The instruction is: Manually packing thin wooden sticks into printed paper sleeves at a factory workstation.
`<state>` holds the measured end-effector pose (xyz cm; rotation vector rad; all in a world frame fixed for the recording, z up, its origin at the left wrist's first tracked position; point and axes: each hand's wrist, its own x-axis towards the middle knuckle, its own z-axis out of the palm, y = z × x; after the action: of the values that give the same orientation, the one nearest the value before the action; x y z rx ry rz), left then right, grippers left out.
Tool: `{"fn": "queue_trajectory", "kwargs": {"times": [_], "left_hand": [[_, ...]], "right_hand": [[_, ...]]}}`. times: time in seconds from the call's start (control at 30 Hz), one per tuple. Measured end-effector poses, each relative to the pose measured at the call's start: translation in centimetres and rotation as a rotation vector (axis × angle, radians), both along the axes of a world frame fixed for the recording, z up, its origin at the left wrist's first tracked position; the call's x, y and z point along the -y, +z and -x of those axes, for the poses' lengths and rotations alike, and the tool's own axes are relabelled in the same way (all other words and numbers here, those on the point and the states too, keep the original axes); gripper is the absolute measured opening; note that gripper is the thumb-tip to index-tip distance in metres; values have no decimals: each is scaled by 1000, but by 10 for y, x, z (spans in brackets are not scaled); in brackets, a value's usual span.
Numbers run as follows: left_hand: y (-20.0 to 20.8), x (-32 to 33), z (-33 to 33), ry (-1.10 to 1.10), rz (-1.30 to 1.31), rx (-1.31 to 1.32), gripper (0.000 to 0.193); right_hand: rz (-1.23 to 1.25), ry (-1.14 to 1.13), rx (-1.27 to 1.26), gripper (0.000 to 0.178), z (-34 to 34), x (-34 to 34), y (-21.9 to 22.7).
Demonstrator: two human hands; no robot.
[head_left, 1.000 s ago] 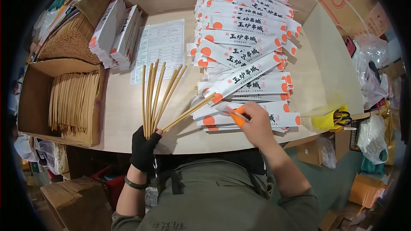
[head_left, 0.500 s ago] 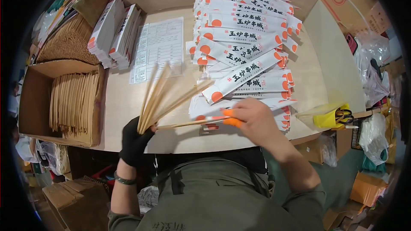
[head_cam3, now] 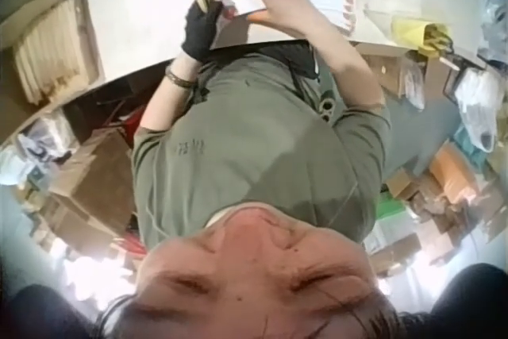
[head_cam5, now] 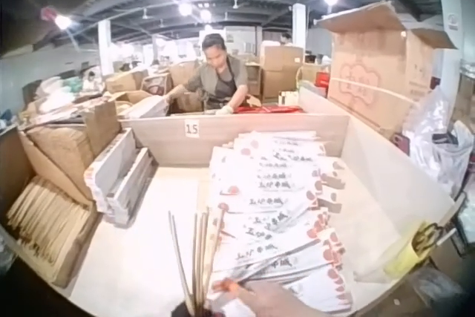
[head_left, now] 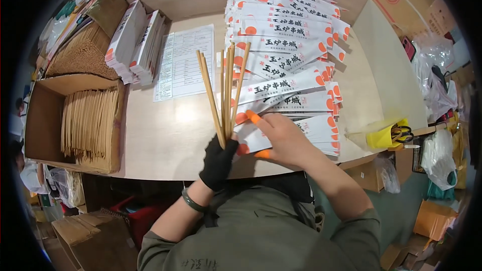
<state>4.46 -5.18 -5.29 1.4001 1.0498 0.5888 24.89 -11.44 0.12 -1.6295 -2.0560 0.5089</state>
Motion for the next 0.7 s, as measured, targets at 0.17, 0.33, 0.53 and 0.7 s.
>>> {"fn": "queue_trajectory", "kwargs": {"times": [0.17,0.33,0.53,0.7], "left_hand": [[3,4,7,127,112,212,26],[7,-20,58,201,-318,-230,26],[16,-7,56,387,-97,57,25],[19,-5,73,309,-128,-102,16]], "right_hand": [[-120,110,68,68,-1,6,-13],[-439,102,293,39,5,26,-11],[-433,97,336,11,9,36,-29],[-450,-99,128,13,17,37,-27]]}}
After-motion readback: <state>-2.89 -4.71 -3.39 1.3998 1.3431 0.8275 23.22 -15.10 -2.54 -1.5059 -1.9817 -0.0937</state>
